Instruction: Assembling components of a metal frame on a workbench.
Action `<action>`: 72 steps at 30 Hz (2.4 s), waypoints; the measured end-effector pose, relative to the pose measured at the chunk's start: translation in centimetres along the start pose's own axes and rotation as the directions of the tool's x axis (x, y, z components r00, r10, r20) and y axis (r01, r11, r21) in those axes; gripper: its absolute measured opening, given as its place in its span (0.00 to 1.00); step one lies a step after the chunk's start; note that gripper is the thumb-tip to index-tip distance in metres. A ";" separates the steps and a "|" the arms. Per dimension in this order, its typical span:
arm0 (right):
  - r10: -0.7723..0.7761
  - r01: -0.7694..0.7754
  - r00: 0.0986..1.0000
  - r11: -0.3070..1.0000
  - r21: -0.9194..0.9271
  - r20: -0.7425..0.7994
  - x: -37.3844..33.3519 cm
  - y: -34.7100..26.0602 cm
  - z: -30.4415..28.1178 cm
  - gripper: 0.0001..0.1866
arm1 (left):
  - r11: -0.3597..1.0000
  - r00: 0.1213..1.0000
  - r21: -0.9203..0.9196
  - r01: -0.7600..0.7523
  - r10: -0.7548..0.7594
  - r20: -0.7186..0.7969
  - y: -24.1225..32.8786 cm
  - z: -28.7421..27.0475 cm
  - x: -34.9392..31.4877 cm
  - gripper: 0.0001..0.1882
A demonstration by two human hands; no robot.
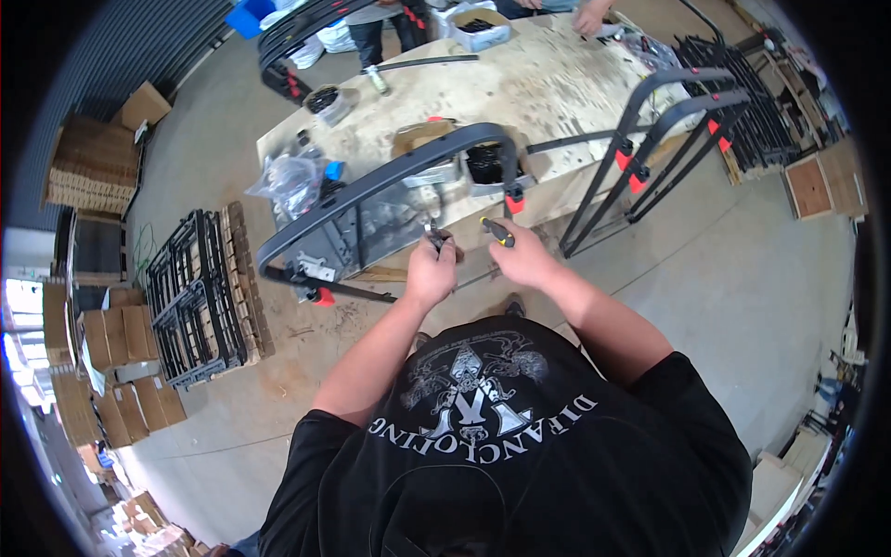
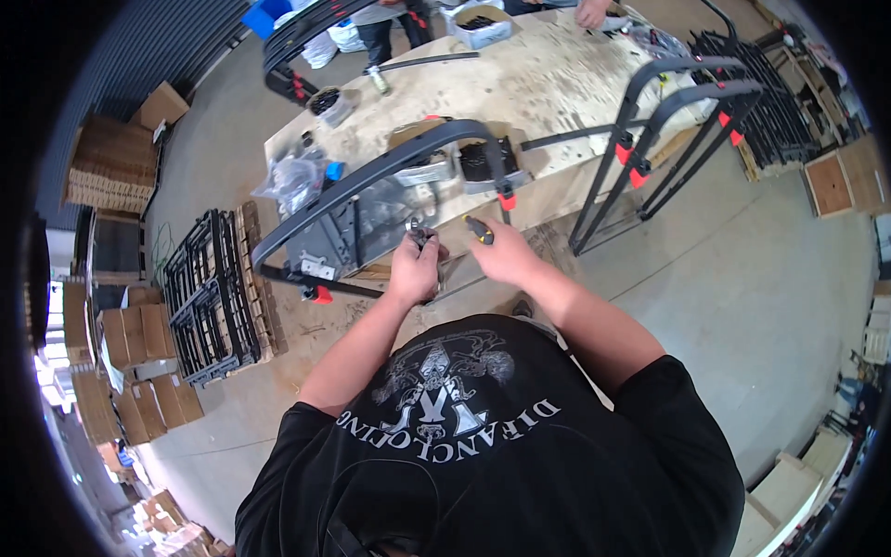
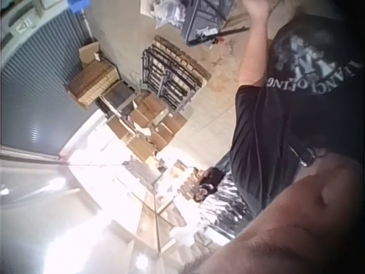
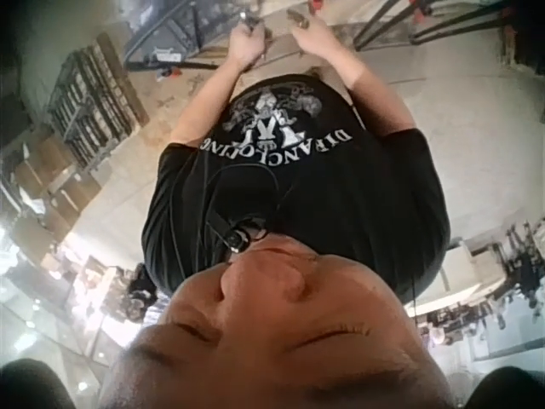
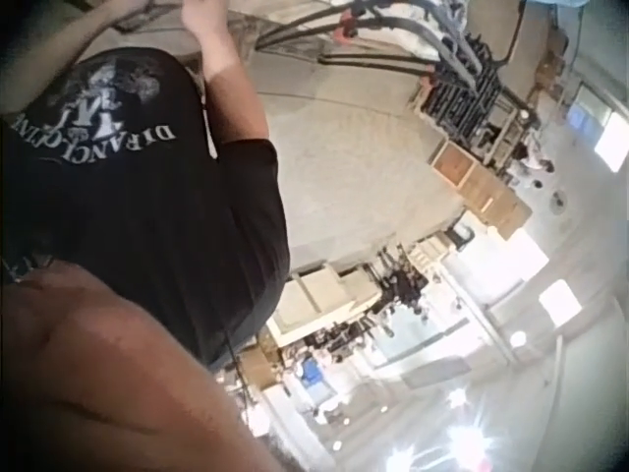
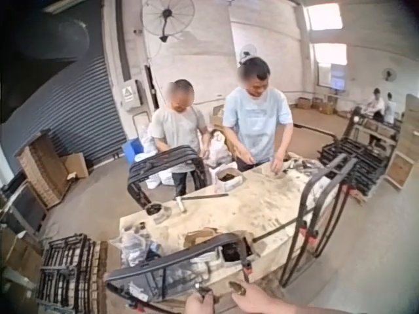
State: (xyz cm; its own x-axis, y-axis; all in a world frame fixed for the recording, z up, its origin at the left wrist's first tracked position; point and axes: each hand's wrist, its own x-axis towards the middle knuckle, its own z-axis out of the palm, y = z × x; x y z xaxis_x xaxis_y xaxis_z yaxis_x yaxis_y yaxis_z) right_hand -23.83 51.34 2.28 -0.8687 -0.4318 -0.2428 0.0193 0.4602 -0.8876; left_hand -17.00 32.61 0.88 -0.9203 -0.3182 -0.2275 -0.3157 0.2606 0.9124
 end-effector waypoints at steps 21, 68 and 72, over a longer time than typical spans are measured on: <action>0.307 -0.153 0.949 0.645 0.749 -0.070 10.5 8.1 -8.8 0.15 | 0.697 0.872 -0.525 0.488 -0.377 0.312 7.2 11.4 5.9 0.27; 0.453 -0.507 0.861 0.801 0.318 0.230 12.6 6.2 -12.5 0.29 | 0.824 0.917 0.562 -0.070 -0.169 0.362 3.3 12.8 7.9 0.17; 0.337 -0.315 0.938 0.926 0.211 -0.082 11.1 7.7 -11.0 0.35 | 0.825 0.698 -0.003 0.565 -0.476 0.535 6.8 12.1 8.9 0.14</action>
State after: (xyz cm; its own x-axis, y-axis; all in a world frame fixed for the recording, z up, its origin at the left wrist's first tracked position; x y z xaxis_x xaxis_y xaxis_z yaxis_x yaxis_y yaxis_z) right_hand -38.75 58.64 -2.91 -0.8485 -0.1863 -0.4953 0.3956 0.3984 -0.8275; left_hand -30.11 42.64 0.96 -0.6154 0.1414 -0.7754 -0.7800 0.0324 0.6249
